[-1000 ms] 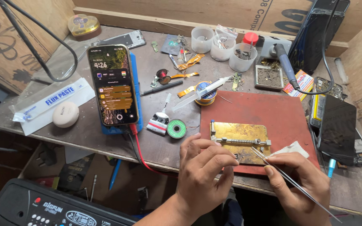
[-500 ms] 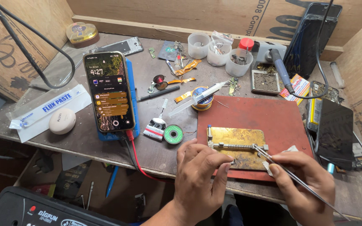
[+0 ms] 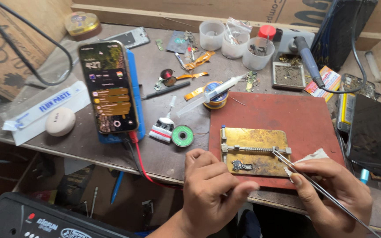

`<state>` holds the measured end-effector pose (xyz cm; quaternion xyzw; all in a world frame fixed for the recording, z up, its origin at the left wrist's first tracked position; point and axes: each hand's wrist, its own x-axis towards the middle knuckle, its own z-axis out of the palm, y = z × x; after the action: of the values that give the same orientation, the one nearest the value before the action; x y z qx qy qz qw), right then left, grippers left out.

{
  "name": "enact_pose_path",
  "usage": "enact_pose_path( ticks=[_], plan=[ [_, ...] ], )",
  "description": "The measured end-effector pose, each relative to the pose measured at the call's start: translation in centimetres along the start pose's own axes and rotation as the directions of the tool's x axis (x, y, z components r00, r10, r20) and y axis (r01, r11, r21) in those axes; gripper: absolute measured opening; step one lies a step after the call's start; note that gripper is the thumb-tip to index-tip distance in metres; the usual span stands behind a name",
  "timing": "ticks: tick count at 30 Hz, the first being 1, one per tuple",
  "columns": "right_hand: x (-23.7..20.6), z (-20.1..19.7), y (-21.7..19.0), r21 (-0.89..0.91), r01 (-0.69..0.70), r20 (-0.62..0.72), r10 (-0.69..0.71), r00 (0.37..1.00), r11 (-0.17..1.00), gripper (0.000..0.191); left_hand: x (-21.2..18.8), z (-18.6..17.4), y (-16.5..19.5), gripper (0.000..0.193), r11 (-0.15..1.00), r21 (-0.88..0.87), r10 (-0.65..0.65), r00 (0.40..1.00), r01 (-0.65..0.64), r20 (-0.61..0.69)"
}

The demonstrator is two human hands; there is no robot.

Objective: The person uses tweezers to position a small electronic component on a circuit board held in a vise. They then use a soldering iron to apply solder to the component's contacts. The person briefly answers a phone call and returns to soldering.

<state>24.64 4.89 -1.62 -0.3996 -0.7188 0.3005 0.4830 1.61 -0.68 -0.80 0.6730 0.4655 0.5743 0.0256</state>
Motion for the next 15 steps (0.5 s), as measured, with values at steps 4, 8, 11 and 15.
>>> enact_pose_path(
  ticks=[4,8,11,15],
  plan=[
    [0.0,-0.5,-0.3,-0.093,0.043,0.027,-0.041,0.999,0.995,0.02,-0.2,0.8,0.1,0.01,0.998,0.001,-0.06,0.997,0.061,-0.048],
    [0.0,-0.9,-0.3,-0.049,0.09,0.047,-0.087,0.995,0.995,0.019,-0.2,1.4,0.1,0.018,0.989,0.105,-0.096,0.995,0.1,-0.041],
    [0.1,-1.1,-0.4,-0.02,0.113,0.096,-0.111,0.989,0.993,0.019,-0.2,1.6,0.2,0.019,0.967,0.213,-0.144,0.989,0.137,0.018],
    [0.5,-1.4,-0.5,-0.014,0.112,0.195,-0.107,0.975,0.994,0.02,-0.1,1.6,0.0,0.02,0.957,0.271,-0.139,0.985,0.107,0.101]
  ],
)
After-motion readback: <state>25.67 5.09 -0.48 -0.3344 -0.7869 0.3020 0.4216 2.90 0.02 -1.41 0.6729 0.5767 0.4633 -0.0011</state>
